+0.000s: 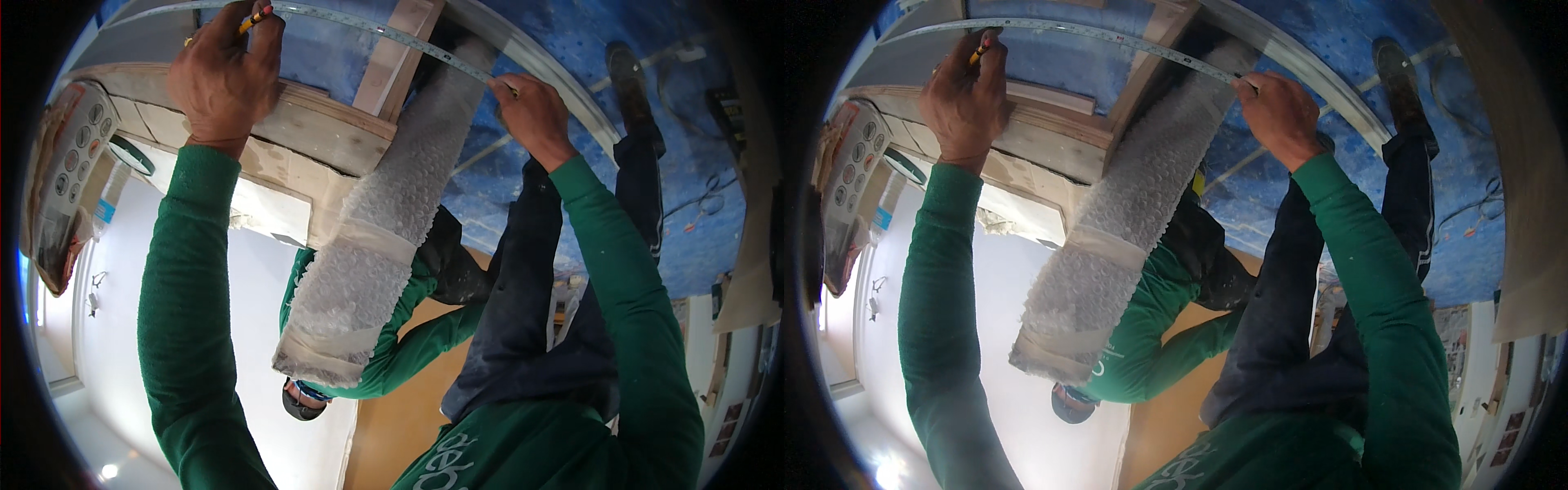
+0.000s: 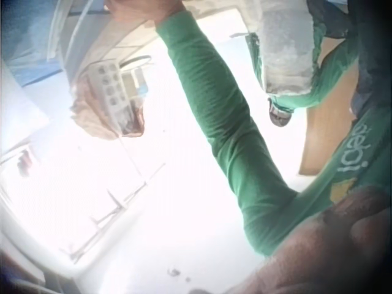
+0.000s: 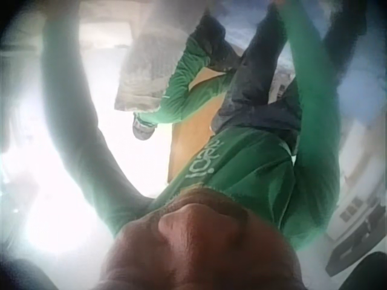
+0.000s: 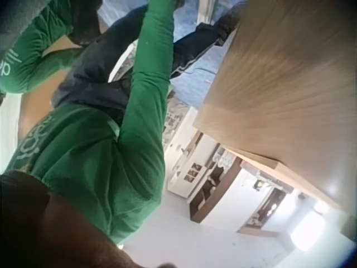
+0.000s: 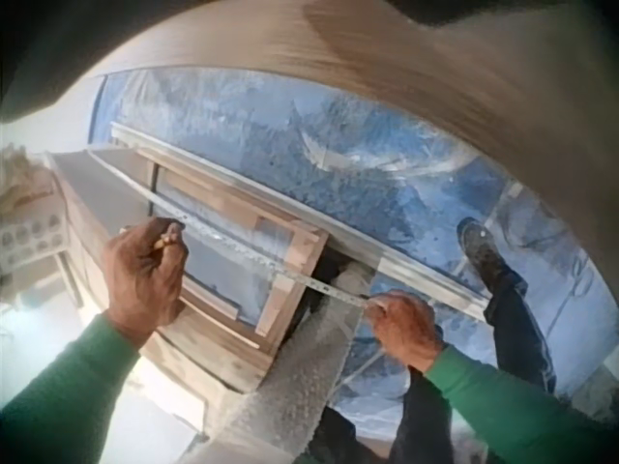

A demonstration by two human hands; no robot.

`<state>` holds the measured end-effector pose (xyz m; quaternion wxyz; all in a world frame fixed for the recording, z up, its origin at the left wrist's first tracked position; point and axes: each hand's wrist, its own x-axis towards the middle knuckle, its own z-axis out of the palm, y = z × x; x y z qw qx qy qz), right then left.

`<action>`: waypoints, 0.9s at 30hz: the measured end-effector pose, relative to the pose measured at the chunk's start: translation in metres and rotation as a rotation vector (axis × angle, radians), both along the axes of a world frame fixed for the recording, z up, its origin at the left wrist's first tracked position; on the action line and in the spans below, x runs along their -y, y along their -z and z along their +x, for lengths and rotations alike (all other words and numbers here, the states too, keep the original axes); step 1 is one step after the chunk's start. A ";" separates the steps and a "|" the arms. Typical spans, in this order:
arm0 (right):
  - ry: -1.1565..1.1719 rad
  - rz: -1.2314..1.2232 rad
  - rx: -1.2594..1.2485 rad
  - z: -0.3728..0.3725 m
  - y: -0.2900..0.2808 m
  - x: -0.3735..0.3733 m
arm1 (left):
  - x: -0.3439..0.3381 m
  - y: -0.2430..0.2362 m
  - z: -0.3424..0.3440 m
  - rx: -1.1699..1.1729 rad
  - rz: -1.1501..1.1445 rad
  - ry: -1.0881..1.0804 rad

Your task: The person measures and marks a large wooden board using a tape measure and pencil, then uses a smaller wooden template to trace and mark cut lines. The person also handles a small wooden strip and places it on the board.

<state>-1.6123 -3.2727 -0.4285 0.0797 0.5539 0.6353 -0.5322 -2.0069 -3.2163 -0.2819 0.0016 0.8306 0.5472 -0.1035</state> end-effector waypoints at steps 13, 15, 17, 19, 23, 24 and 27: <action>0.035 0.064 -0.012 -0.002 0.011 0.010 | 0.000 0.001 -0.007 -0.063 -0.026 0.019; 0.040 0.095 -0.027 -0.001 0.012 0.011 | -0.005 -0.005 0.000 -0.128 -0.156 -0.046; 0.028 0.105 -0.039 -0.001 0.009 0.009 | -0.013 -0.009 0.005 -0.153 -0.268 -0.111; 0.009 0.104 0.029 -0.006 0.008 0.009 | -0.032 0.016 0.001 -0.101 -0.331 -0.165; 0.020 0.120 0.093 -0.006 0.005 0.011 | -0.082 0.088 0.015 -0.030 -0.677 -0.331; -0.011 0.110 0.008 -0.006 -0.005 0.010 | -0.060 0.086 -0.005 -0.102 -0.676 -0.233; 0.023 0.118 0.030 -0.007 -0.005 0.012 | -0.063 0.122 0.004 -0.088 -1.001 -0.306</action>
